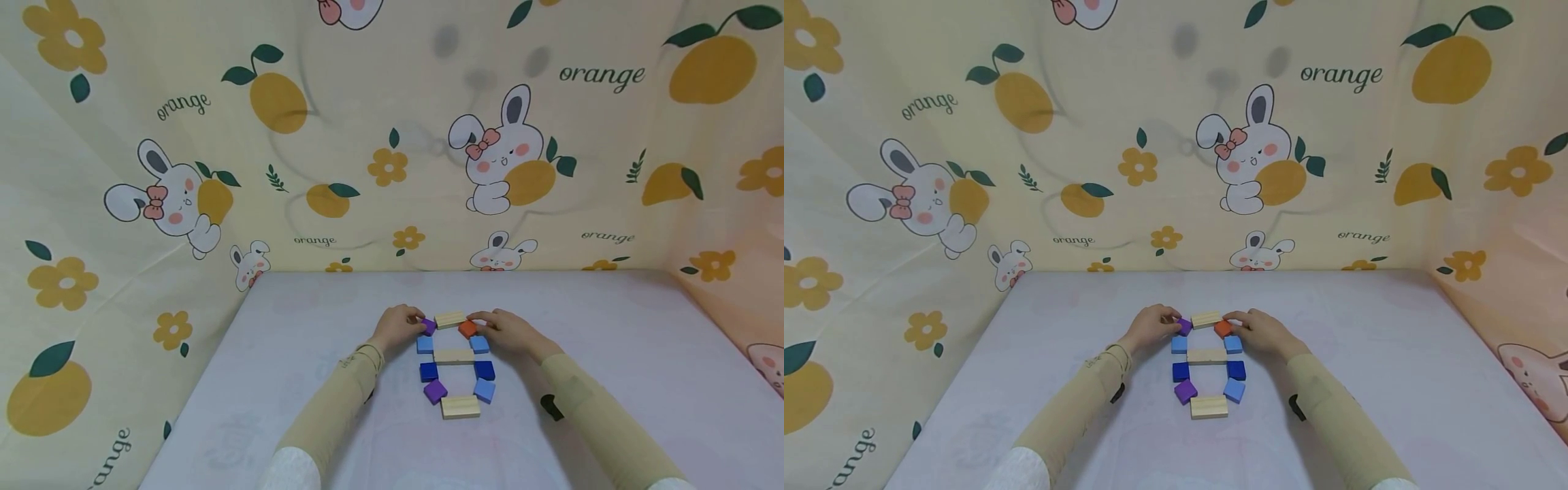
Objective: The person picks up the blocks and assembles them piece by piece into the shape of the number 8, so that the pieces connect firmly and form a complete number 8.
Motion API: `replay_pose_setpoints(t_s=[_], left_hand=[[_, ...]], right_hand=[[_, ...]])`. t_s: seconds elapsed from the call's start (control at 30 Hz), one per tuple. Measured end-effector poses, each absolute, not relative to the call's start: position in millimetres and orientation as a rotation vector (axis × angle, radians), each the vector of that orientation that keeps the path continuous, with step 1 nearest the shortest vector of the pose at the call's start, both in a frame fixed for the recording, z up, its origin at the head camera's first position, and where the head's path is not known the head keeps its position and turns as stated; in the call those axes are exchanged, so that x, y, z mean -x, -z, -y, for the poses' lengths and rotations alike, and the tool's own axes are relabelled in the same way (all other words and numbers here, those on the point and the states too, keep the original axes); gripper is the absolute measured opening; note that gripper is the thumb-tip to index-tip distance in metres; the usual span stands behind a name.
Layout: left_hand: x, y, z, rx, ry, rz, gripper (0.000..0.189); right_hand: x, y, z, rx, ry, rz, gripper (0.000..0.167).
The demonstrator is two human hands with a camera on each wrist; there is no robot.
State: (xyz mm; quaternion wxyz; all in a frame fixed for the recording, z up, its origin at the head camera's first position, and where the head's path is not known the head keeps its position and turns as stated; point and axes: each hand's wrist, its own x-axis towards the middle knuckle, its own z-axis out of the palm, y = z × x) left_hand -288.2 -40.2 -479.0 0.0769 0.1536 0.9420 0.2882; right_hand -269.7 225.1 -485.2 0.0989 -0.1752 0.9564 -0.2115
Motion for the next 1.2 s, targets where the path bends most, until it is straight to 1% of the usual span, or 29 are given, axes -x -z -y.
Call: replay_pose_setpoints(t_s=[0.8, 1.03, 1.2], left_hand=[[288.4, 477.2, 39.8, -0.463, -0.825, -2.812, 0.025], [289.1, 478.9, 40.5, -0.445, -0.850, -2.807, 0.029], [289.1, 479.5, 41.3, -0.473, -0.836, -2.815, 0.026]], right_hand=[[268.9, 486.0, -225.5, 0.513, 0.652, -2.830, 0.035], [268.4, 485.7, -224.5, 0.499, 0.659, -2.826, 0.036], [268.0, 486.7, -223.7, 0.494, 0.680, -2.819, 0.036]])
